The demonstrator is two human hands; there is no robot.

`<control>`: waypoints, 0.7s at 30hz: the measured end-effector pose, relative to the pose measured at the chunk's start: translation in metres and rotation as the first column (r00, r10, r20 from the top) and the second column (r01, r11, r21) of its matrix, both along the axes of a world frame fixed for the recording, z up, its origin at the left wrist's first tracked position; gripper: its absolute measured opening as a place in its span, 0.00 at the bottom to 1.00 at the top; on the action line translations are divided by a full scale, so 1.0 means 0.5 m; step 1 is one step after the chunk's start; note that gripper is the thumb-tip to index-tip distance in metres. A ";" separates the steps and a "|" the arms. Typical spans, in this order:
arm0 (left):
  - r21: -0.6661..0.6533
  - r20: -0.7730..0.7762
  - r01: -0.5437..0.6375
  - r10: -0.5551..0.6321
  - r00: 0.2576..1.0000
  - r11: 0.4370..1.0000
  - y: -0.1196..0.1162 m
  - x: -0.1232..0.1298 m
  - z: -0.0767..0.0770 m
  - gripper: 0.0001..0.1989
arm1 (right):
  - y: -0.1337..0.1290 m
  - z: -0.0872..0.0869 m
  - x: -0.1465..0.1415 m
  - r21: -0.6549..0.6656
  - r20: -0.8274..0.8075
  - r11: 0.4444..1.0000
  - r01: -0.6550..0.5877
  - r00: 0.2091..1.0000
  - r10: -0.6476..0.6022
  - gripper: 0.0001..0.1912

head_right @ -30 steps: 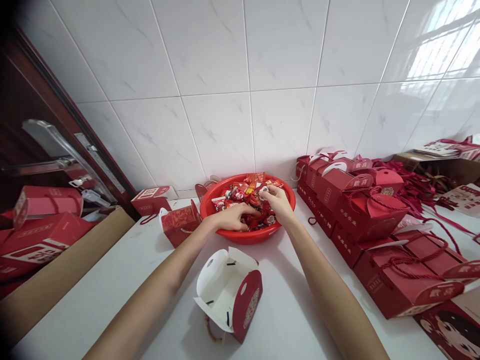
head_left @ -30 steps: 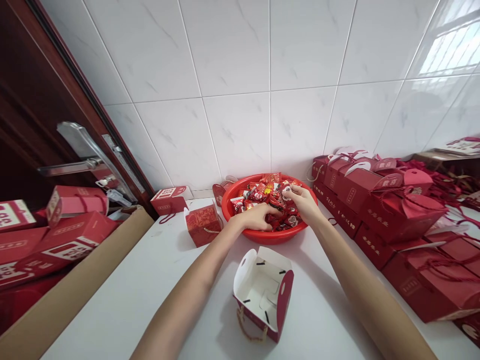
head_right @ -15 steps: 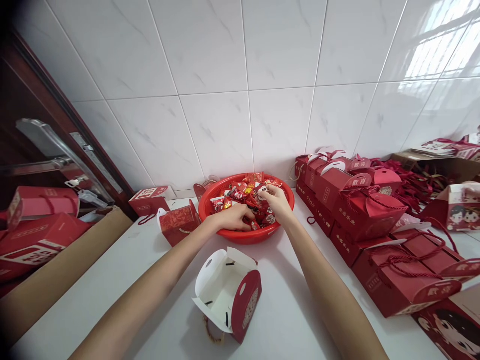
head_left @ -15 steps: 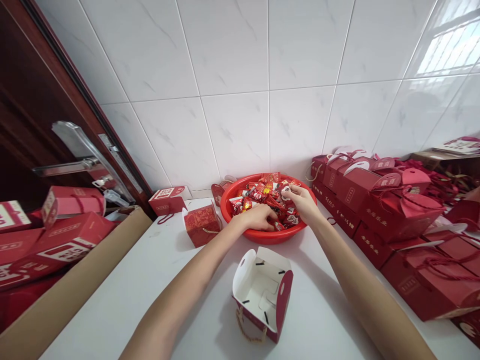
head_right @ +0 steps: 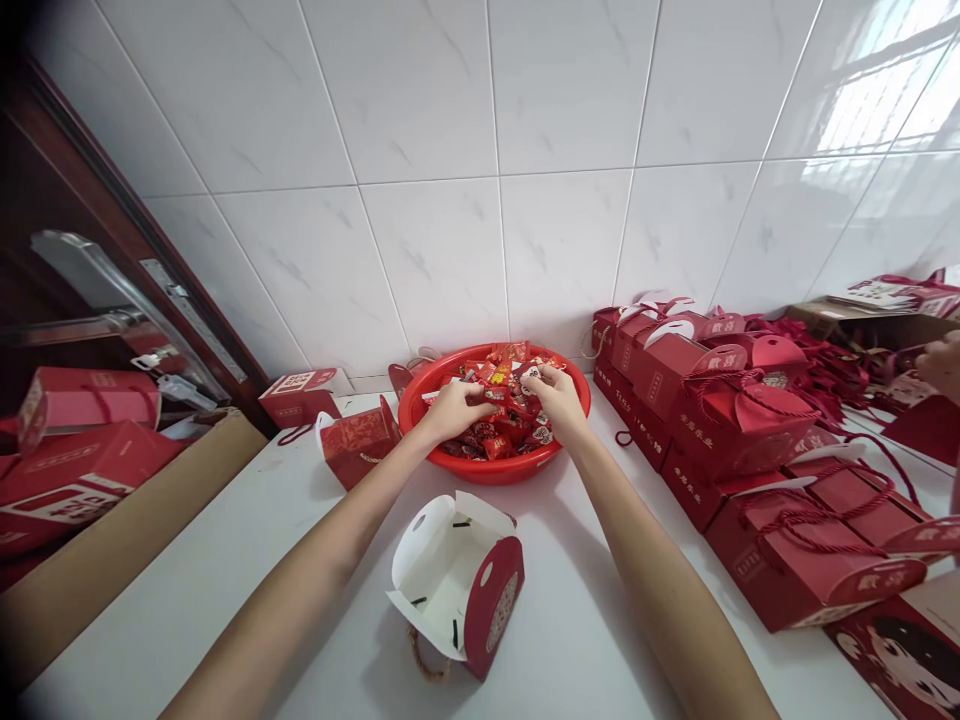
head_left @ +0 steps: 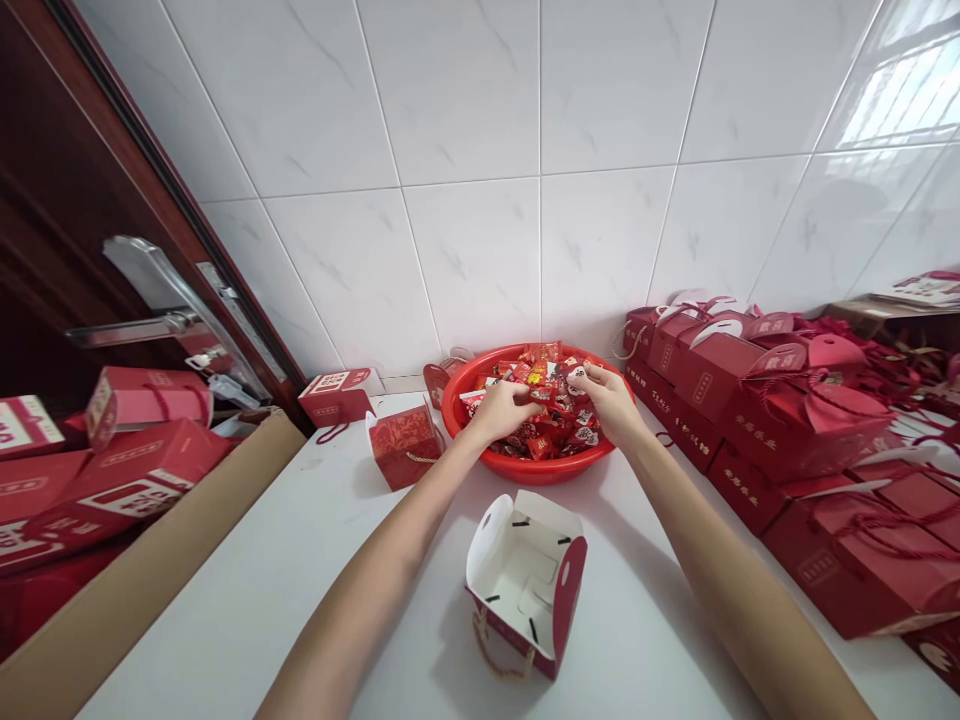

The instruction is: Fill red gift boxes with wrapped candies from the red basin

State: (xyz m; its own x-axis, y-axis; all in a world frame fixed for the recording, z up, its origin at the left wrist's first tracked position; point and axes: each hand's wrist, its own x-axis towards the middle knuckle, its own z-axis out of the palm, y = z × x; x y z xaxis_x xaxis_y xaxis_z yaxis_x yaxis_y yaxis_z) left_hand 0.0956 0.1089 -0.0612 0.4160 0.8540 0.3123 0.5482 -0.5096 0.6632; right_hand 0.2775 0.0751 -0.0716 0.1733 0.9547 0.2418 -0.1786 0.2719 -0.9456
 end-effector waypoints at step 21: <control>-0.048 -0.454 0.512 -0.476 0.754 0.857 0.013 0.119 0.005 0.13 | 0.037 -0.017 0.015 0.052 -0.365 0.912 0.406 0.858 -0.361 0.13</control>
